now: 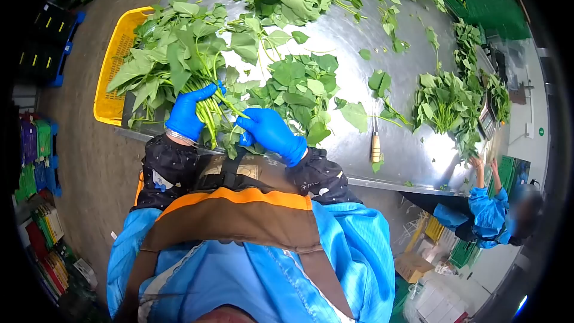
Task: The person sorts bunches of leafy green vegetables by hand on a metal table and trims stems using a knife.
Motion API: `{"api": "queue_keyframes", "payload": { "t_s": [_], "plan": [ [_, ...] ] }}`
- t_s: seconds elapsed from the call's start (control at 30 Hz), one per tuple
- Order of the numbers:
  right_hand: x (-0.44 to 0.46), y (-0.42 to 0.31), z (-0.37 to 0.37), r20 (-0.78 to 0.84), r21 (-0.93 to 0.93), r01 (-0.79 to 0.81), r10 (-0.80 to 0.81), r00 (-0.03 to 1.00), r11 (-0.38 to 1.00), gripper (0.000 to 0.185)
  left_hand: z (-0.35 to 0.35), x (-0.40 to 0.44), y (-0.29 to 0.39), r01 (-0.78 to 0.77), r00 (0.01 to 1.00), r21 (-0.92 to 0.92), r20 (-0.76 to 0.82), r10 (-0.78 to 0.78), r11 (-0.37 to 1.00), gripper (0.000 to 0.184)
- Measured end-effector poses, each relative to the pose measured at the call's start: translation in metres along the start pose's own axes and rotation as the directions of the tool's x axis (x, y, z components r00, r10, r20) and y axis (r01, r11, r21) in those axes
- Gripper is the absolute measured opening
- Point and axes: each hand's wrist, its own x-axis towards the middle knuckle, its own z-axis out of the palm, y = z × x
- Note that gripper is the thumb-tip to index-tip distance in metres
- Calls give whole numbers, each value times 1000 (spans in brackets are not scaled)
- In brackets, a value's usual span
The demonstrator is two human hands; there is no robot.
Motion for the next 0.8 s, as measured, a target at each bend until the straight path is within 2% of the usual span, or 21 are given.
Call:
{"api": "queue_keyframes", "payload": {
  "t_s": [0.1, 0.13, 0.17, 0.23, 0.3, 0.37, 0.4, 0.43, 0.47, 0.5, 0.53, 0.57, 0.6, 0.63, 0.67, 0.7, 0.73, 0.8],
  "plan": [
    [1, 4, -6, -44, 127, -37, 42, 998, 991, 25, 5, 0, 3, -61, 998, 107, 24, 59, 992, 23],
    [0, 5, -7, -57, 169, -49, 60, 997, 984, 25, 6, 0, 9, -31, 1000, 92, 4, 31, 995, 22],
    [-1, 5, -7, -107, 102, -23, 34, 994, 994, 24, 3, 0, 11, -132, 989, 191, 90, 116, 973, 24],
    [-2, 5, -5, -198, -39, 26, -33, 980, 999, 23, 3, 8, 11, -86, 995, 127, 51, 80, 988, 24],
    [-2, 8, -5, -283, -443, -40, -97, 954, 895, 21, 7, 3, 4, -423, 905, 316, 105, 411, 849, 23],
    [0, 36, -8, -327, -742, -107, -219, 920, 661, 20, -11, 15, 10, -380, 925, 122, 44, 378, 917, 25],
    [-3, 59, -15, -378, -750, -173, -198, 905, 638, 19, -38, 33, 27, -148, 989, -176, 0, 150, 973, 27],
    [-9, 84, -28, -425, -756, -238, -181, 887, 609, 19, -49, 37, 49, -230, 973, -138, -47, 225, 963, 30],
    [-16, 99, -36, -369, -726, -31, -350, 861, 687, 19, -50, 33, 67, -308, 948, -88, -110, 298, 947, 30],
    [-18, 102, -39, -425, -626, 86, -432, 795, 775, 26, -38, 25, 76, -385, 904, -43, -221, 367, 922, 28],
    [-19, 80, -33, -517, -398, 130, -339, 786, 908, 31, -39, 22, 75, -395, 901, 45, -175, 397, 917, 25],
    [-21, 50, -28, -589, -142, 176, -226, 776, 974, 36, -38, 19, 75, -408, 899, 135, -115, 424, 903, 22],
    [-20, 26, -22, -601, -261, 156, -287, 746, 953, 46, -34, 21, 66, -422, 878, 222, -141, 458, 879, 15],
    [-18, 1, -13, -579, -242, 226, -327, 746, 944, 49, -20, 20, 55, -411, 887, 168, -154, 436, 896, 14],
    [-6, -9, -3, -567, -426, 236, -461, 683, 873, 43, -3, 15, 45, -384, 910, 105, -126, 395, 917, 14],
    [2, -8, 3, -511, -535, 223, -522, 682, 815, 37, -13, 27, 28, -330, 931, 147, -115, 347, 933, 15],
    [10, -8, 9, -452, -636, 211, -580, 678, 742, 32, -7, 24, 18, -236, 968, 69, -66, 241, 969, 15],
    [25, 10, 9, -306, -728, 208, -581, 755, 653, 24, 6, 24, 6, -171, 985, 40, 8, 171, 984, 15]
  ]
}}
